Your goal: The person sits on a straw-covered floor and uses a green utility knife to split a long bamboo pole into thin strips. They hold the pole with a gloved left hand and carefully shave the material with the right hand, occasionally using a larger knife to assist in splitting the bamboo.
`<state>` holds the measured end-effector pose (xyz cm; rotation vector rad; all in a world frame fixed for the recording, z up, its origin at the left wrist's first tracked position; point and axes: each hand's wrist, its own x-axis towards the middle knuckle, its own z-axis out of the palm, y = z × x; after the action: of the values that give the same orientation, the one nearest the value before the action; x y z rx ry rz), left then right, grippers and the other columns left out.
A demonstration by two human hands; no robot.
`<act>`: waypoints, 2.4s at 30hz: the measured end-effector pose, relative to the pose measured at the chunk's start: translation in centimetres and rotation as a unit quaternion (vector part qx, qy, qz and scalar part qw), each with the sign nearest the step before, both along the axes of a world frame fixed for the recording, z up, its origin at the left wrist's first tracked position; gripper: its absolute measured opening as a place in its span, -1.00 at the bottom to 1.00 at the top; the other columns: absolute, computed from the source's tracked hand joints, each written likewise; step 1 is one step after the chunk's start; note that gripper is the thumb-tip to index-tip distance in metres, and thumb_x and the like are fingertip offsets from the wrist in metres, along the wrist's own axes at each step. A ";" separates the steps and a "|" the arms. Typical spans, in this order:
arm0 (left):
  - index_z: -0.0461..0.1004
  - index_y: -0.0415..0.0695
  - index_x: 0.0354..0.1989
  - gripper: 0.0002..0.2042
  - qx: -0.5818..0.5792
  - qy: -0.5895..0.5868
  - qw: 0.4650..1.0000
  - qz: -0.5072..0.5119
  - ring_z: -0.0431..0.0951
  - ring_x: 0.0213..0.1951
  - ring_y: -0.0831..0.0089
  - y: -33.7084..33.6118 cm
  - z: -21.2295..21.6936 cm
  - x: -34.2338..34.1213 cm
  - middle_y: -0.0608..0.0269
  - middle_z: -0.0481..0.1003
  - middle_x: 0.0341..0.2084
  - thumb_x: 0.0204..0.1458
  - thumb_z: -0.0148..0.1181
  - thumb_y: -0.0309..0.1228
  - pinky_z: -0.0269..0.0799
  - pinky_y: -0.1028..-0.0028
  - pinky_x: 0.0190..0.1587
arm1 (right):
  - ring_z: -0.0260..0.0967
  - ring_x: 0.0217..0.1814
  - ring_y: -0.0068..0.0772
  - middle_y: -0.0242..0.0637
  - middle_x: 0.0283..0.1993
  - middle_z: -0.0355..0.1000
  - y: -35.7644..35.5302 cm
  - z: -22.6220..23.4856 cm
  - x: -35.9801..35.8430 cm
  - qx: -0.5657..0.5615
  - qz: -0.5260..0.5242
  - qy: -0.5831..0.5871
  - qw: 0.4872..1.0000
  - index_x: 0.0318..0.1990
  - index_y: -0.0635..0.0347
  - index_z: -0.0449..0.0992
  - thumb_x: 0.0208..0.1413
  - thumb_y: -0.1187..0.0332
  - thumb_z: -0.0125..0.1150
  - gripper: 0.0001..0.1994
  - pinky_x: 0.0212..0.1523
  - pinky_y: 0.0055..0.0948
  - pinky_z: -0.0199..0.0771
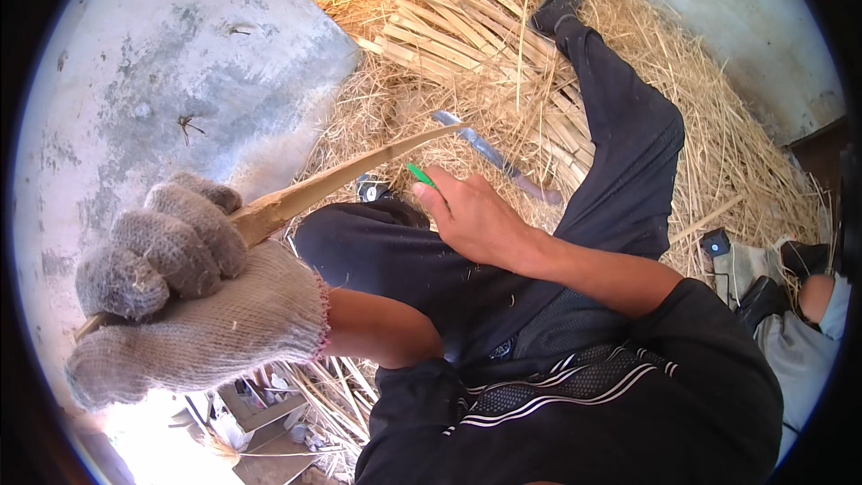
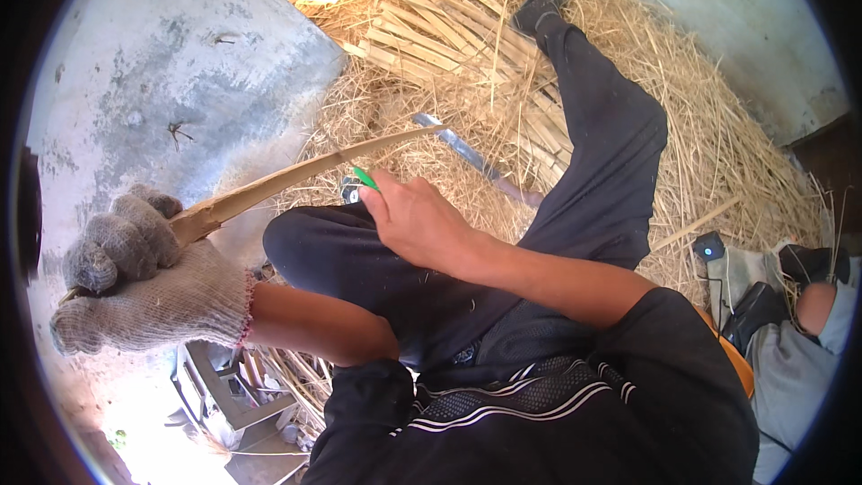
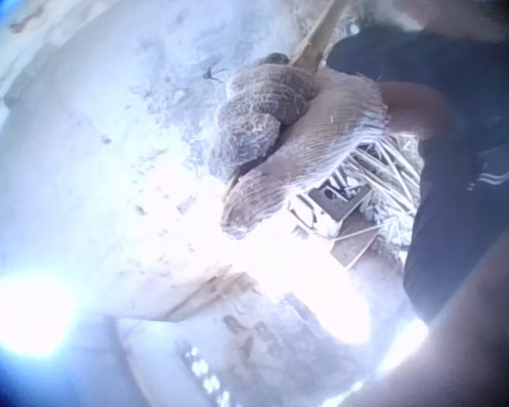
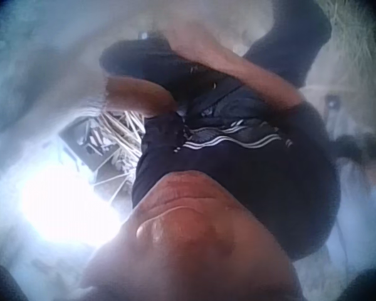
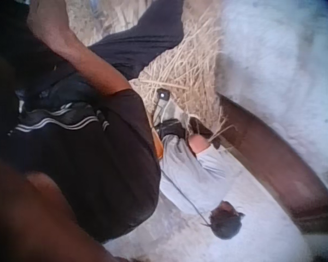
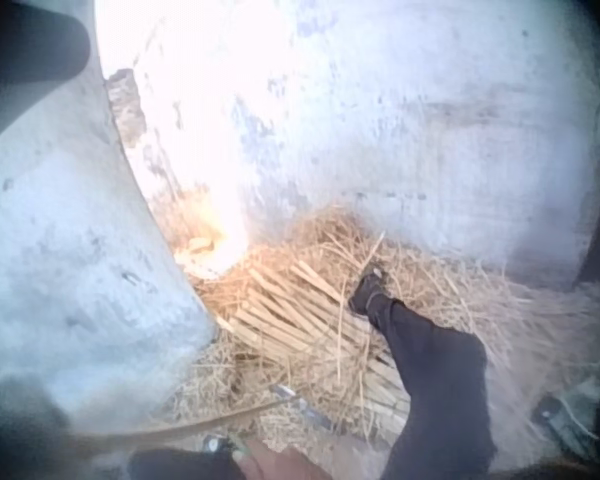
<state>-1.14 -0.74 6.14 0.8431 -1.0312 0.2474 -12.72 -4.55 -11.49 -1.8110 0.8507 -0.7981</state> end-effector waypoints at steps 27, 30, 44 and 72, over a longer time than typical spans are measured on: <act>-0.01 0.12 -0.79 -0.37 0.023 0.024 0.999 -0.002 -0.11 -0.85 0.65 1.3 0.2 1.6 0.50 -0.10 -0.88 0.11 -0.31 0.35 -0.04 0.58 -0.75 | 0.43 -0.59 0.14 0.15 -0.57 0.41 0.6 1.8 2.0 -0.107 0.028 0.041 0.993 -0.14 0.29 0.35 0.29 0.23 -0.10 -0.74 -0.55 -0.04 0.47; 0.00 0.12 -0.79 -0.37 0.027 -0.010 0.998 -0.061 -0.09 -0.86 0.65 0.8 -0.4 1.3 0.51 -0.07 -0.88 0.11 -0.31 0.35 0.00 0.56 -0.75 | 0.49 -0.39 0.12 0.23 -0.33 0.46 -3.2 -4.4 -0.4 -0.149 0.024 0.215 0.965 -0.11 0.35 0.38 0.30 0.23 -0.16 -0.68 -0.34 -0.04 0.50; 0.12 0.11 -0.76 -0.41 0.007 -0.011 0.983 -0.185 -0.05 -0.89 0.63 0.5 -0.3 0.7 0.49 0.02 -0.91 0.13 -0.23 0.30 0.02 0.51 -0.73 | 0.38 -0.49 0.33 0.20 -0.61 0.37 -0.2 3.5 -0.5 -0.039 0.020 0.031 0.999 -0.13 0.30 0.37 0.29 0.18 -0.08 -0.69 -0.43 0.08 0.39; 0.07 0.13 -0.80 -0.41 0.012 0.041 0.968 -0.247 -0.07 -0.92 0.61 1.4 0.1 1.6 0.48 0.01 -0.94 0.05 -0.07 0.28 -0.07 0.49 -0.75 | 0.38 -0.56 0.12 0.02 -0.63 0.33 1.7 5.8 -3.7 0.003 0.082 -0.011 0.997 -0.08 0.28 0.38 0.29 0.23 -0.04 -0.73 -0.52 -0.12 0.31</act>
<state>0.48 0.68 6.21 0.5884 -1.1324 -0.2222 -16.39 -2.83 -5.70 -1.8379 0.6796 -0.7081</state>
